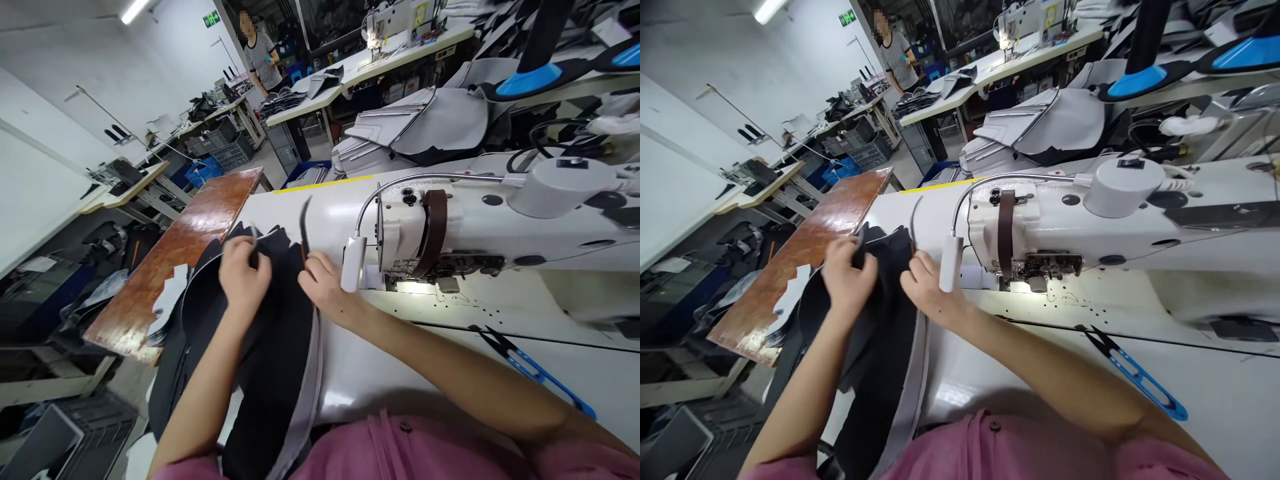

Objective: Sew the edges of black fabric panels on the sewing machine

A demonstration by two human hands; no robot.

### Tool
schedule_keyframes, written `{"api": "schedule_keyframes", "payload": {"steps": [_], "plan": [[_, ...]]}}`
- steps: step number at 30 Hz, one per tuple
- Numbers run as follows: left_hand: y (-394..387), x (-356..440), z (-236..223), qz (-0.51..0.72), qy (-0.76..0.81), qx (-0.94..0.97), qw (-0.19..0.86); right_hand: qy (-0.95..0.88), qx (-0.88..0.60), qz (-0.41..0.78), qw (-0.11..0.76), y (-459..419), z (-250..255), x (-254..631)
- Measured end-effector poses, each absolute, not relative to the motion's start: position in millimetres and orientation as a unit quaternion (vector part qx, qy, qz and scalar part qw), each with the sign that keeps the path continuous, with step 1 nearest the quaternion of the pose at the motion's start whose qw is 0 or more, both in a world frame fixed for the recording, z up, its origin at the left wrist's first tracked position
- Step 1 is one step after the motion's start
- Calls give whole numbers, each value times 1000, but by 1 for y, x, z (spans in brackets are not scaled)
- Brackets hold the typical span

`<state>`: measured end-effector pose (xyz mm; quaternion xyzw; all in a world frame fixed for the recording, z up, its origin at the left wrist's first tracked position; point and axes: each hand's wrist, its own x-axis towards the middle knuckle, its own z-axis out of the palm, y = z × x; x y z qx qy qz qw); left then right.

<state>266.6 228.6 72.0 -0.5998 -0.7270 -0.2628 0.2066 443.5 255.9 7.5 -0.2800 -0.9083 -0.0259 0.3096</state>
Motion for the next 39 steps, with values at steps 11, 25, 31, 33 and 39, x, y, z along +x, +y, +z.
{"api": "schedule_keyframes", "payload": {"steps": [11,25,31,33,39], "plan": [[232,260,-31,-211,-803,-556,31,-939,-228,-33,255,187,-49,449],[212,226,82,-405,-657,-541,334,-863,-90,-45,495,223,14,447],[218,285,44,-230,-603,-728,232,-916,-281,-45,283,191,-47,502],[229,311,20,-145,-566,-792,175,-921,-304,-46,237,189,-62,510],[260,345,-14,-1,-517,-855,46,-941,-274,-95,175,215,-41,512]]}}
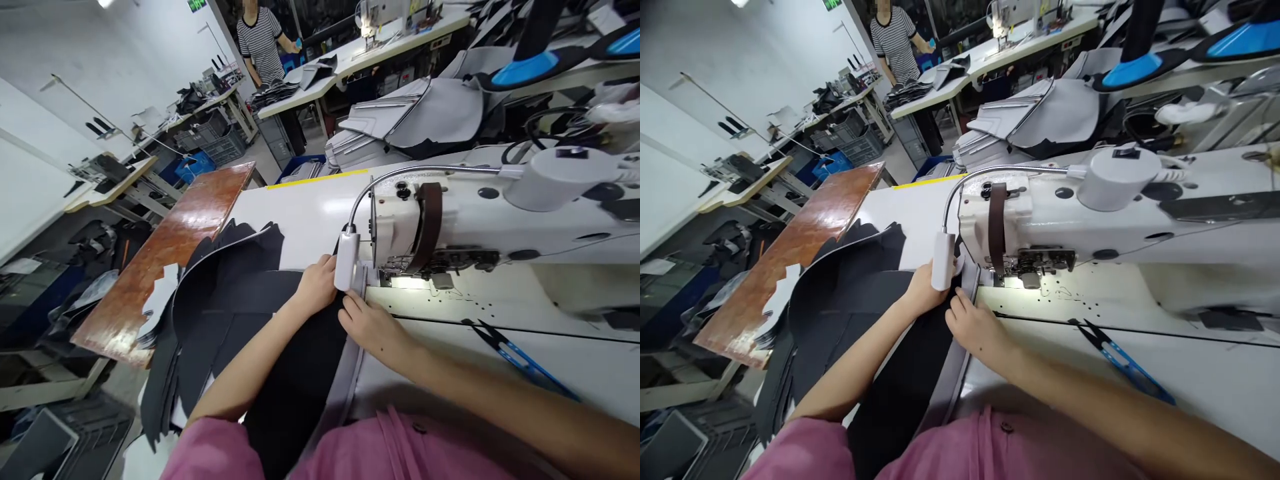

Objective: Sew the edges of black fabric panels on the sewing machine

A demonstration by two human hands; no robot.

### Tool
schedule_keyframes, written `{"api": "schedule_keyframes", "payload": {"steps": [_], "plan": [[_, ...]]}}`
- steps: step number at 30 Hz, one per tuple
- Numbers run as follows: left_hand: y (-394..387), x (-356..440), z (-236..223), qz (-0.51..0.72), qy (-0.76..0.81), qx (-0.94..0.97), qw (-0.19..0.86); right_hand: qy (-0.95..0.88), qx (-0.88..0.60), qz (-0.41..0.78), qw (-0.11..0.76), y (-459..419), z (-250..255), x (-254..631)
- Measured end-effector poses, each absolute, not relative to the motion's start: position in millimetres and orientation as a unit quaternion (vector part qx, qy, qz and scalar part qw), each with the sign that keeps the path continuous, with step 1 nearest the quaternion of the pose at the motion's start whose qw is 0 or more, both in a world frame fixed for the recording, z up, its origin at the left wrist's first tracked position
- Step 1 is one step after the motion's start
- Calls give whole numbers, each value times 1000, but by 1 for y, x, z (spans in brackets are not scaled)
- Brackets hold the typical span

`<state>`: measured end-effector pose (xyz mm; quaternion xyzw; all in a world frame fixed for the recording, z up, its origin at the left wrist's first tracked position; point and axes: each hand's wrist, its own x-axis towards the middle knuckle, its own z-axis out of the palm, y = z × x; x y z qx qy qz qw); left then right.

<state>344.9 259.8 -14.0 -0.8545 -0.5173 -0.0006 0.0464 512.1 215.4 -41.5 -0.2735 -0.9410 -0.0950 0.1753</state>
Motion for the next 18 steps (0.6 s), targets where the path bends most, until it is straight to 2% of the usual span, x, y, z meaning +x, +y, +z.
{"api": "schedule_keyframes", "payload": {"steps": [4,8,14,18], "plan": [[266,333,-12,1,-560,-828,12,-915,-337,-138,172,236,-31,507],[268,326,-3,-17,-592,-805,34,-907,-394,-74,129,240,-43,502],[282,357,-5,24,-483,-875,-3,-930,-338,1,146,208,-62,511],[267,373,-23,18,-495,-868,-21,-940,-303,64,141,182,-66,535]]}}
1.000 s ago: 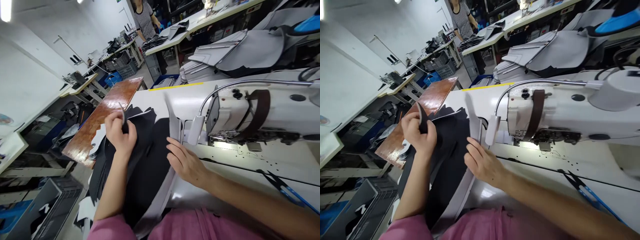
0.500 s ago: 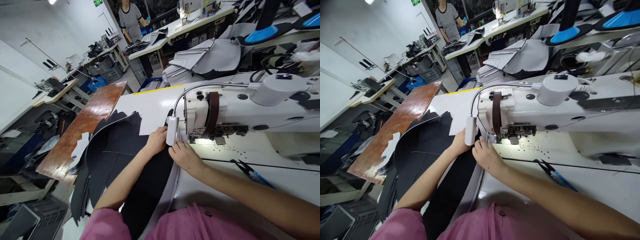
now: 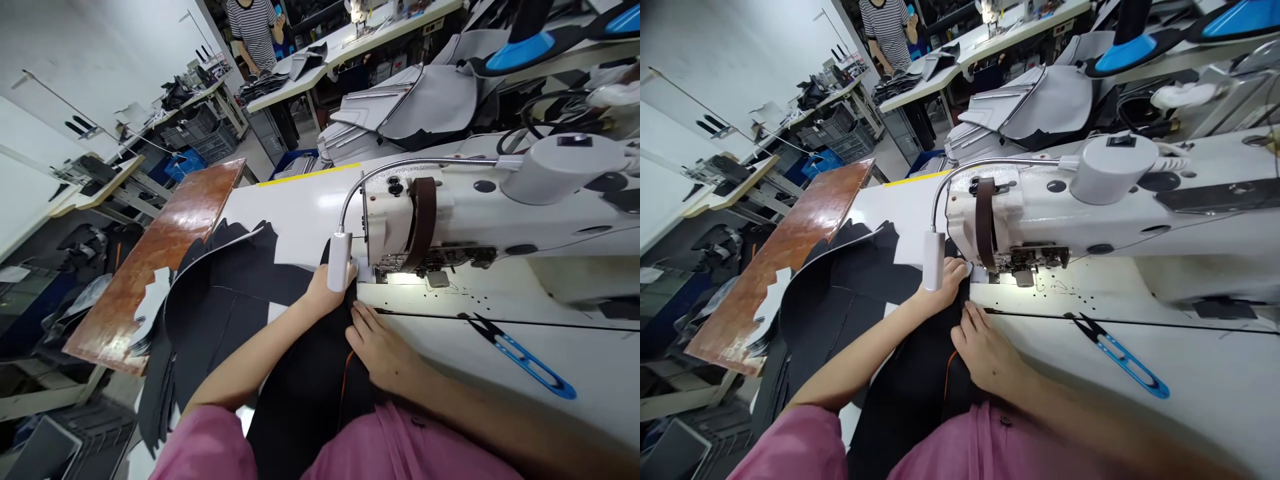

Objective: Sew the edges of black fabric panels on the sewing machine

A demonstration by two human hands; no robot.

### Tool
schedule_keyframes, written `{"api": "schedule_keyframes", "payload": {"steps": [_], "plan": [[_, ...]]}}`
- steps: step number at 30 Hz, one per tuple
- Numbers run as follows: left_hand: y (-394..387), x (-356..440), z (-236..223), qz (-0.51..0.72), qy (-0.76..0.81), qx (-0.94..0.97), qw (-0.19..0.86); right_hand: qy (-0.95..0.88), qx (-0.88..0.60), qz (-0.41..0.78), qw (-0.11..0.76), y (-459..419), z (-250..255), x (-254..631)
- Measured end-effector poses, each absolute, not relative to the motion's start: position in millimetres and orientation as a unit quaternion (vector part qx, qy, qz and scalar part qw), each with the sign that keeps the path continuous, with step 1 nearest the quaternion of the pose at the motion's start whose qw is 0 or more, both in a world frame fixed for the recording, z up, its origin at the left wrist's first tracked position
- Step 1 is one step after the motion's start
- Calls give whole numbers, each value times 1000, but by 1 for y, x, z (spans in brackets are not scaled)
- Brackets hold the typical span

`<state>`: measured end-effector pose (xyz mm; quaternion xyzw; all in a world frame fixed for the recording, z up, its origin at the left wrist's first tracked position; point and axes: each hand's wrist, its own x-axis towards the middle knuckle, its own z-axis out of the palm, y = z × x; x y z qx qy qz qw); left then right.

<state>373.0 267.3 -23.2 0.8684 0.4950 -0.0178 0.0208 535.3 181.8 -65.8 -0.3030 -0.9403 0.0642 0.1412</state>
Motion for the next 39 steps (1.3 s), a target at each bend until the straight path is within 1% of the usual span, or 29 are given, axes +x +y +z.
{"api": "schedule_keyframes", "payload": {"steps": [4,7,9,14,22,39], "plan": [[243,373,-36,30,543,839,8,-940,-282,85,173,180,-67,553],[237,370,-37,42,550,834,4,-938,-281,111,172,191,-68,551],[238,369,-37,35,540,841,12,-935,-286,111,176,196,-70,546],[241,378,-39,15,523,852,10,-935,-302,59,174,192,-73,545],[246,406,-39,12,488,873,-2,-934,-322,88,130,188,-68,567],[250,428,-31,-47,500,865,-2,-925,-341,51,161,177,-74,578]]}}
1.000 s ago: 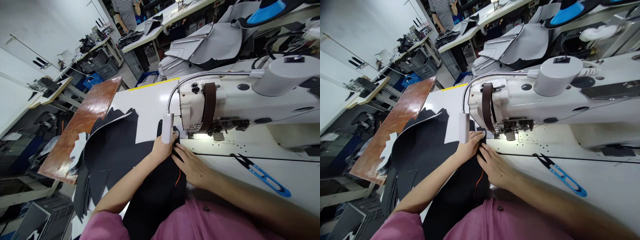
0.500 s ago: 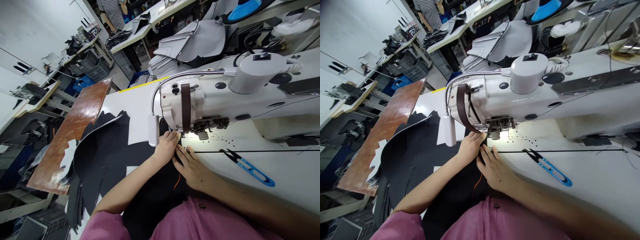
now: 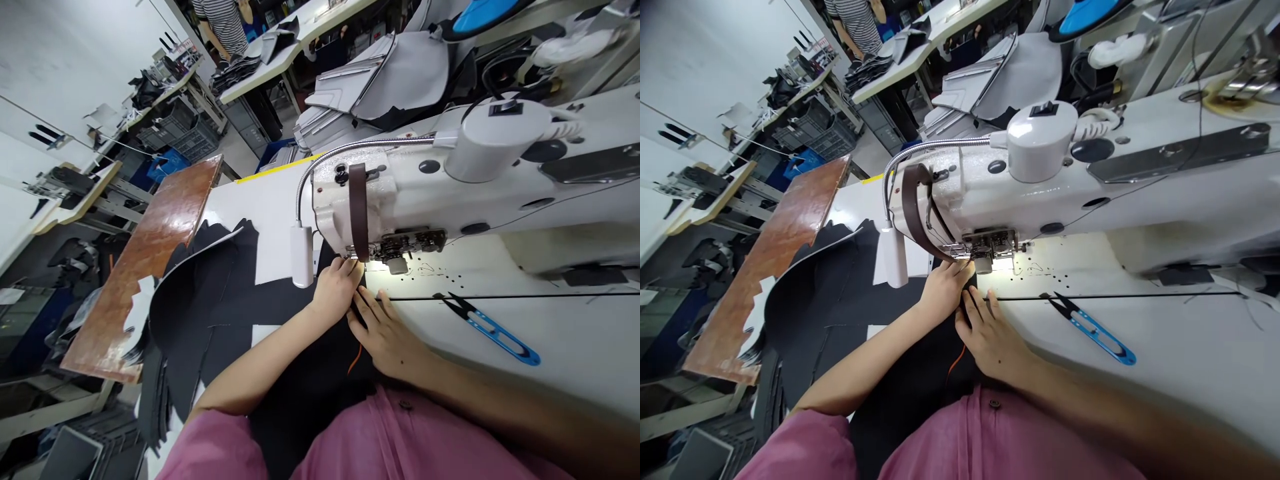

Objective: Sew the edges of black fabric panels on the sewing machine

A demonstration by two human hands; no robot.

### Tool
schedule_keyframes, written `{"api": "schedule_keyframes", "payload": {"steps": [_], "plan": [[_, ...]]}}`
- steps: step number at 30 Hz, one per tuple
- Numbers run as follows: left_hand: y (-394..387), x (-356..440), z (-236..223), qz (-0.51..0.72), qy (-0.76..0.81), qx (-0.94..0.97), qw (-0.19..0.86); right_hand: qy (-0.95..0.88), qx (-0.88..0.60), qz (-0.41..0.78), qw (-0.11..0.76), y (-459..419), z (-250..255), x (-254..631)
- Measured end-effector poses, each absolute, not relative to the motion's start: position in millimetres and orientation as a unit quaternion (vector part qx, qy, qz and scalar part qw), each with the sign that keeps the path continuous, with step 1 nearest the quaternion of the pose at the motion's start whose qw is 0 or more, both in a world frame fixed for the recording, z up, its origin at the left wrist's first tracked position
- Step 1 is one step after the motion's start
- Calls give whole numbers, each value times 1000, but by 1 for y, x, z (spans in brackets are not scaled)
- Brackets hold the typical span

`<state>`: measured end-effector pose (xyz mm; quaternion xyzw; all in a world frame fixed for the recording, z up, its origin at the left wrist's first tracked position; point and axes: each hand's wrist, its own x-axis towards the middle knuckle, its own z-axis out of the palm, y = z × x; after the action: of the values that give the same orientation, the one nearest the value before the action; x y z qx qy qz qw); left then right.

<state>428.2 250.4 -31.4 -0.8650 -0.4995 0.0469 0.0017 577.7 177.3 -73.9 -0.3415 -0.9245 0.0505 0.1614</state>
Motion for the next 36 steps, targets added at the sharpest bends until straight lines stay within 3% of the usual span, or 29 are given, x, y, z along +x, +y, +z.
{"api": "schedule_keyframes", "payload": {"steps": [10,22,36], "plan": [[241,440,7,158,-500,-850,-50,-925,-344,70,148,180,-68,583],[237,445,12,226,-503,-830,-80,-924,-346,82,144,180,-66,582],[250,450,14,234,-487,-839,-66,-932,-286,-17,223,187,-63,595]]}}
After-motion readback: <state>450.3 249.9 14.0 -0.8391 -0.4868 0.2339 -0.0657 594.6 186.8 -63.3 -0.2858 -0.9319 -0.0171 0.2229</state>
